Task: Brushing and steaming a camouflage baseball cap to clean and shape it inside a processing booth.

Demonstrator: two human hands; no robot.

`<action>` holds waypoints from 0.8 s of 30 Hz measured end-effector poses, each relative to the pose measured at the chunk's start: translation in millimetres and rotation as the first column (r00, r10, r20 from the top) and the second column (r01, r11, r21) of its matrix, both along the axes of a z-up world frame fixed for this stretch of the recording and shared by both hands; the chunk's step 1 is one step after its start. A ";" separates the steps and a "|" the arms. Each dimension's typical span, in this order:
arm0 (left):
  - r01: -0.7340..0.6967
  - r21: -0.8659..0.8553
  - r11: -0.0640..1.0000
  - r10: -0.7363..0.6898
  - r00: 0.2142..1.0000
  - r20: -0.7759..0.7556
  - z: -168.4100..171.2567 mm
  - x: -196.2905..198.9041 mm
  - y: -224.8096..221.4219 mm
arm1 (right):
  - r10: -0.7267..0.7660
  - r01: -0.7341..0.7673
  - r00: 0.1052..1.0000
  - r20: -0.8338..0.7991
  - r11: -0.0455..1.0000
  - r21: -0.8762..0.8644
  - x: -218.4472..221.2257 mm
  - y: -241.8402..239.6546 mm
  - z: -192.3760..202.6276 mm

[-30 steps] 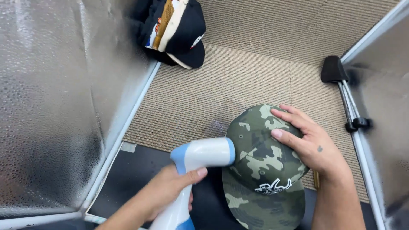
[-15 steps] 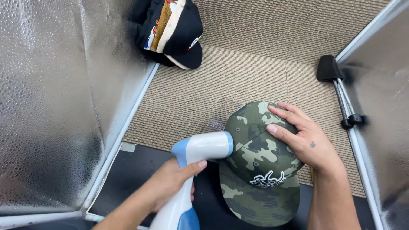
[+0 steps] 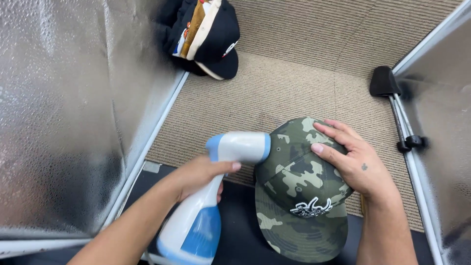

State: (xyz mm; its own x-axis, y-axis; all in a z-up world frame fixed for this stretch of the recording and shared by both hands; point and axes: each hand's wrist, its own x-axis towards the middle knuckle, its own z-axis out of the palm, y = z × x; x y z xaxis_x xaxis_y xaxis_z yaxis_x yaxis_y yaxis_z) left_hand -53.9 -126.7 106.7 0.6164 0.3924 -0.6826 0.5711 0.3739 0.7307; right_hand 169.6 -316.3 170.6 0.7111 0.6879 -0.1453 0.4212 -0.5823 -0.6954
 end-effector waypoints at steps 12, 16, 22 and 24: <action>-0.008 -0.007 1.000 0.008 1.000 0.009 -13.9 8.6 9.8 | 0.077 -0.079 0.997 0.030 0.996 0.043 10.9 -5.5 -12.4; 0.079 -0.009 0.997 -0.078 0.995 0.061 -22.6 46.6 42.8 | 0.058 -0.058 0.998 0.025 0.998 -0.011 9.5 -3.3 -7.8; 0.096 0.095 0.991 -0.099 0.995 0.028 -5.7 48.1 41.7 | 0.121 -0.133 0.982 0.143 0.988 0.075 21.7 -10.9 -22.1; 0.175 0.456 0.873 -0.181 0.983 -0.031 -1.6 30.9 45.4 | 0.217 -0.258 0.959 0.184 0.936 0.240 25.0 -13.4 -25.4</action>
